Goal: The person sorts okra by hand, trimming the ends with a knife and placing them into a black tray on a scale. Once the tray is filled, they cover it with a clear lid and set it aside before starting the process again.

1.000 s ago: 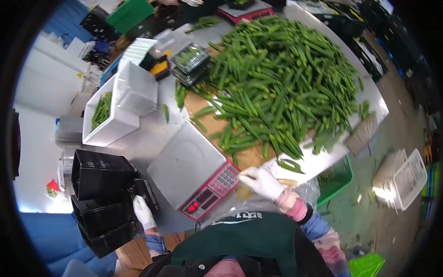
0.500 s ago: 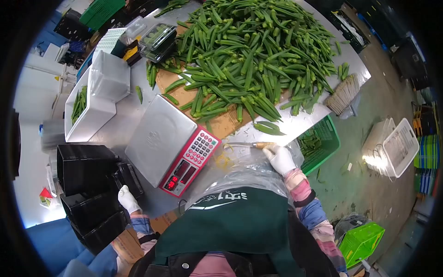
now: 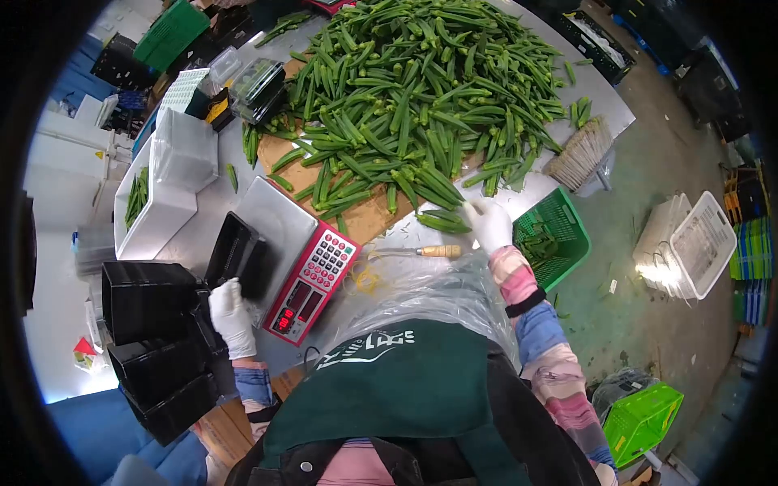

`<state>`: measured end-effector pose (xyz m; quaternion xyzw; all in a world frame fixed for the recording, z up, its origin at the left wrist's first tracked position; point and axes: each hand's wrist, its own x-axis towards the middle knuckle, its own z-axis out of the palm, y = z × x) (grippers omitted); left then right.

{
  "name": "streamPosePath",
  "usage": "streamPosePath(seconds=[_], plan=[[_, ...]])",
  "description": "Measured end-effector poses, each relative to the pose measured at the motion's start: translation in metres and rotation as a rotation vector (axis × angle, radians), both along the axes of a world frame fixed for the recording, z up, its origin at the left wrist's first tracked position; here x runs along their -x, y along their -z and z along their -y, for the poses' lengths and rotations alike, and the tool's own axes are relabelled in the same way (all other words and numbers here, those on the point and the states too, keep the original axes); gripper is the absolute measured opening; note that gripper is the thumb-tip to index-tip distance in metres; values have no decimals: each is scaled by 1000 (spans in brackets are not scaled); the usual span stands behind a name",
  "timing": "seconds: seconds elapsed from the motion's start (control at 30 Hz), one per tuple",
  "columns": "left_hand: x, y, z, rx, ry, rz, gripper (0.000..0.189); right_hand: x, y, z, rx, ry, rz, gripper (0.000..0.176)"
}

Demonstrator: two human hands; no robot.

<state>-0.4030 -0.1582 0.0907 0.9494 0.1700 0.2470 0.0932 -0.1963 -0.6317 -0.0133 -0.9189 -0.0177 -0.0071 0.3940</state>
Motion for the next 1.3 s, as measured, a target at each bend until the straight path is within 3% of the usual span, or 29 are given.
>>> streamPosePath(seconds=[0.1, 0.2, 0.27, 0.33, 0.37, 0.4, 0.47, 0.5, 0.6, 0.7, 0.8, 0.83, 0.87, 0.93, 1.0, 1.03, 1.13, 1.17, 1.2, 1.27, 1.3], plan=[[-9, 1, 24, -29, 42, -41, 31, -22, 27, -9, 133, -125, 164, 22], [-21, -27, 67, 207, -84, -1, 36, -34, 39, -14, 233, -173, -60, 22], [-28, -34, 76, 200, -81, -33, 38, -40, 42, -10, 119, -141, -179, 21], [-34, -37, 87, 182, -53, -21, 37, -43, 5, 0, -40, -145, -330, 21], [-39, -40, 96, 227, -72, -17, 34, -42, 21, 16, -21, -206, -140, 20], [-42, -41, 102, 234, -63, -19, 34, -43, 26, 37, -180, -237, -198, 17], [-48, -41, 113, 249, -45, -19, 32, -37, -15, 85, -275, -222, -285, 16], [-50, -41, 118, 234, -23, -32, 30, -33, 0, 124, -302, -175, -362, 17], [-59, -30, 136, 351, -16, -20, 30, -20, -8, 195, 375, 24, -240, 30], [-79, -14, 163, 563, 19, -20, 27, -17, -13, 168, 49, -51, -285, 37], [-114, -34, 219, 709, 85, -90, 27, -21, -31, 88, -121, -386, -524, 48], [-121, -25, 225, 600, 188, -82, 29, -14, -16, 65, -144, -501, -321, 48], [-127, -17, 229, 489, 286, -74, 30, -9, 20, 51, 0, -591, -96, 42], [-135, -17, 243, 461, 397, -78, 33, -12, 40, 35, 103, -633, -51, 34], [-132, -23, 248, 439, 406, -114, 31, -15, 32, 58, -156, -501, -237, 29], [-128, -23, 248, 451, 382, -132, 31, -20, 1, 76, -363, -387, -415, 26], [-115, -7, 248, 606, 266, -153, 32, -40, -26, 174, -40, -422, -486, 29], [-113, -3, 250, 655, 232, -161, 31, -43, -48, 190, 359, -381, -492, 33], [-111, 0, 252, 703, 198, -171, 31, -51, -52, 199, 535, -289, -559, 36], [-110, 7, 260, 755, 210, -229, 30, -61, -10, 213, 338, -220, -247, 34], [-111, 7, 265, 692, 276, -242, 31, -72, -26, 188, 244, -225, -309, 32]])
